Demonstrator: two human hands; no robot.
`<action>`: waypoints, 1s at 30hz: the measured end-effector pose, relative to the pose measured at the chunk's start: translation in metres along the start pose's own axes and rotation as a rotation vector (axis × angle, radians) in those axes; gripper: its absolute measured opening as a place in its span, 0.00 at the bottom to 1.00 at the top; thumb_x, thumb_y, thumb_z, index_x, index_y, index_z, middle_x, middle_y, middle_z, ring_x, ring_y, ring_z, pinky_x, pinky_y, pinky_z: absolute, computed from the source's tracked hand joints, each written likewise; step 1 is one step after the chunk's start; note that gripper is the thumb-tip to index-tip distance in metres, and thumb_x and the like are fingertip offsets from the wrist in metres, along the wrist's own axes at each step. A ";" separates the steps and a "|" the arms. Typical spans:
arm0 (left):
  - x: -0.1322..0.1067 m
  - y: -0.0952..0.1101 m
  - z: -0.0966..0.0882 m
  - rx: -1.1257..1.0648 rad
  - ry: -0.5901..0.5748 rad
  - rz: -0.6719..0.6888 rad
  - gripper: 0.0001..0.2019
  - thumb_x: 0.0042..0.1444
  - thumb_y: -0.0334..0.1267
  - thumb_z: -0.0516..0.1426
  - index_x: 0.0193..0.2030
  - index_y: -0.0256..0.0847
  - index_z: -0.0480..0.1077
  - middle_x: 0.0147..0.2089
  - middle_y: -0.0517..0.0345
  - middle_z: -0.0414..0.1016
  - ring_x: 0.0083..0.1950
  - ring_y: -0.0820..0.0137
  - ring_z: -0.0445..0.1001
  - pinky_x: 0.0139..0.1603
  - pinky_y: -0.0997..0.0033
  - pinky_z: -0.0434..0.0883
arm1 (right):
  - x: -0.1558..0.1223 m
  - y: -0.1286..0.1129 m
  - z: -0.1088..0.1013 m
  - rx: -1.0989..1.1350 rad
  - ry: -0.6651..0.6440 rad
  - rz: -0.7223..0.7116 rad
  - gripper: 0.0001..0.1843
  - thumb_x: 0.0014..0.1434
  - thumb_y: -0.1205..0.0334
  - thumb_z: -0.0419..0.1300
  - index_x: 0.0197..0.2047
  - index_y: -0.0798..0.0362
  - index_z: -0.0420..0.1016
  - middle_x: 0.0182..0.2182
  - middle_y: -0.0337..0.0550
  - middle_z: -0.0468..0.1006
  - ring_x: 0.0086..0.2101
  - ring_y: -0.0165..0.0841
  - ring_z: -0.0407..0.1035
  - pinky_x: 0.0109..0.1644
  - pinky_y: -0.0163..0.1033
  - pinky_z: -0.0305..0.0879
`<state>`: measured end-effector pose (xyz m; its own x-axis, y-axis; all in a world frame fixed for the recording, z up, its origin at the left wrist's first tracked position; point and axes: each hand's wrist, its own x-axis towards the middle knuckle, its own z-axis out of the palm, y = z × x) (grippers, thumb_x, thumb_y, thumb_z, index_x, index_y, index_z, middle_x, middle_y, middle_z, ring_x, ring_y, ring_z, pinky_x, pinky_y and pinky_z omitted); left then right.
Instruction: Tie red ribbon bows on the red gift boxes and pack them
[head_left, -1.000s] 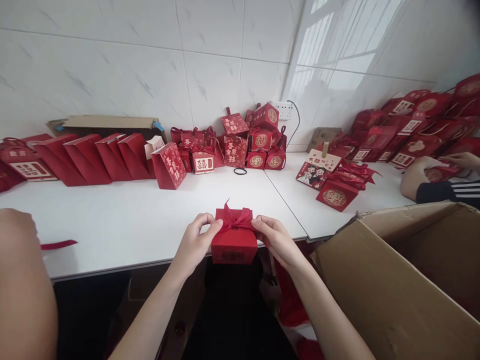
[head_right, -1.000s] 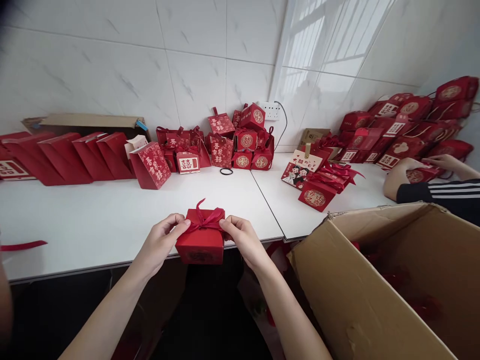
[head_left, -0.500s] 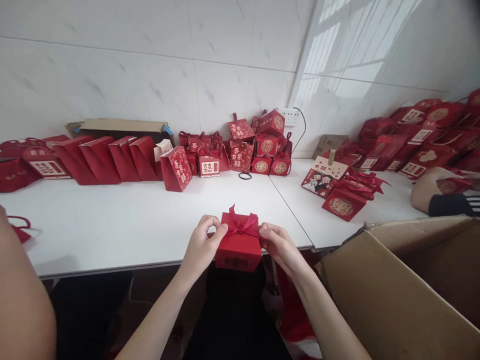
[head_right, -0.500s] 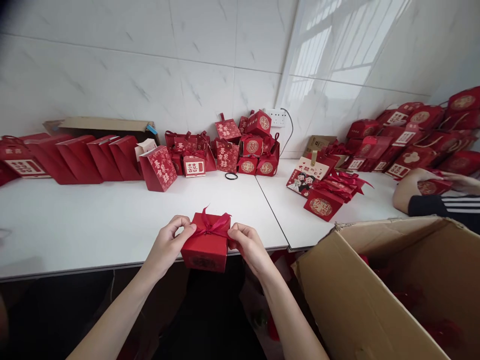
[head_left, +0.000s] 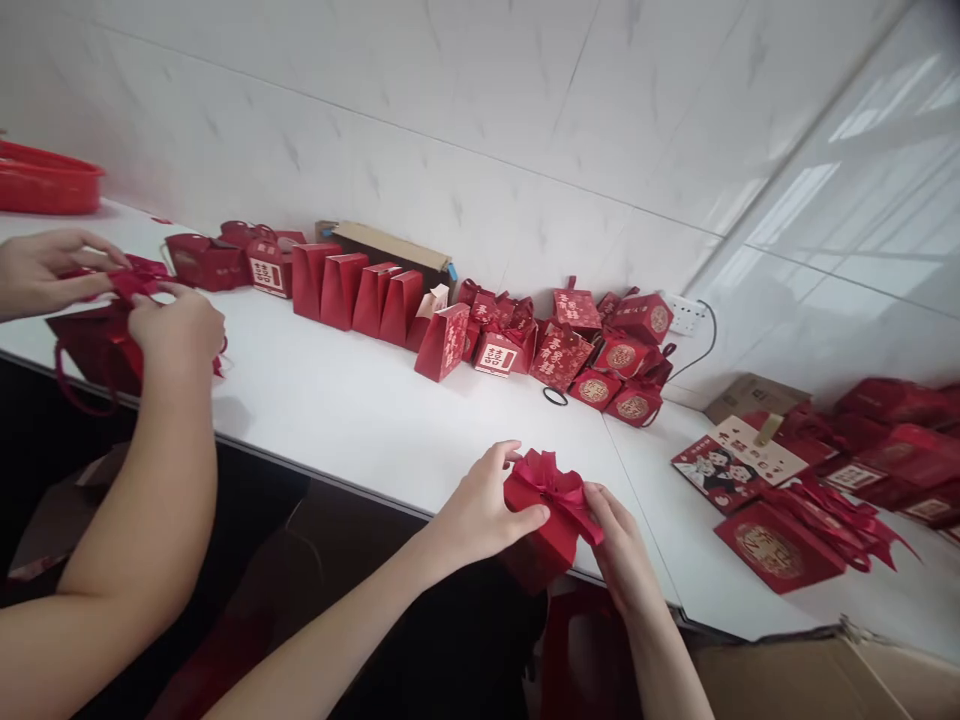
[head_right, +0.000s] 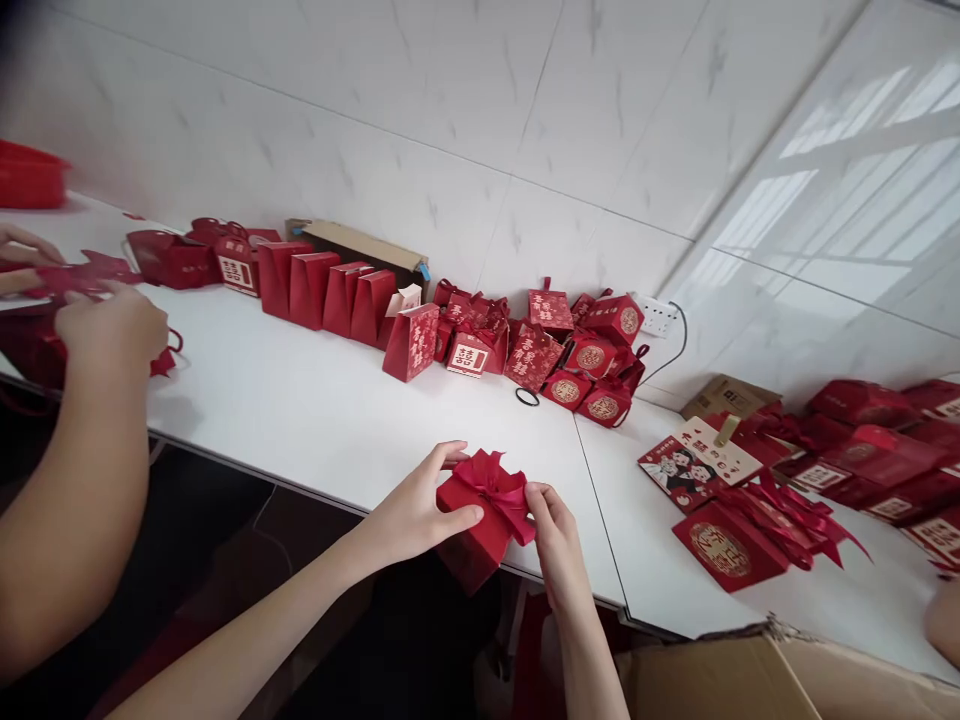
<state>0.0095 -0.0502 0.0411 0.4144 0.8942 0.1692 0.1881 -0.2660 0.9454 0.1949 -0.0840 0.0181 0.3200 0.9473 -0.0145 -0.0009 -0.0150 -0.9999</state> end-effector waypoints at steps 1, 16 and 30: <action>0.002 -0.003 -0.003 -0.010 -0.005 -0.008 0.31 0.47 0.42 0.60 0.58 0.42 0.56 0.58 0.48 0.64 0.59 0.59 0.64 0.59 0.56 0.64 | -0.001 -0.001 0.001 0.029 0.000 0.013 0.20 0.48 0.44 0.64 0.29 0.53 0.71 0.27 0.38 0.72 0.29 0.29 0.63 0.34 0.33 0.61; -0.010 -0.007 -0.030 -0.086 0.393 0.144 0.09 0.56 0.42 0.53 0.41 0.42 0.66 0.48 0.54 0.70 0.54 0.64 0.67 0.58 0.61 0.62 | -0.046 0.002 0.054 0.321 -0.168 0.122 0.13 0.49 0.52 0.65 0.28 0.53 0.74 0.28 0.44 0.74 0.36 0.38 0.70 0.45 0.47 0.70; 0.004 0.008 -0.027 0.337 0.213 0.158 0.05 0.52 0.39 0.56 0.35 0.43 0.71 0.48 0.54 0.68 0.53 0.59 0.66 0.59 0.47 0.58 | -0.055 0.007 0.063 0.069 -0.188 0.079 0.18 0.48 0.45 0.64 0.27 0.53 0.73 0.29 0.43 0.74 0.35 0.37 0.68 0.40 0.40 0.68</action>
<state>-0.0116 -0.0389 0.0574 0.2754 0.8779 0.3916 0.4317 -0.4769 0.7656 0.1179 -0.1161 0.0120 0.1340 0.9872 -0.0866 -0.0859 -0.0755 -0.9934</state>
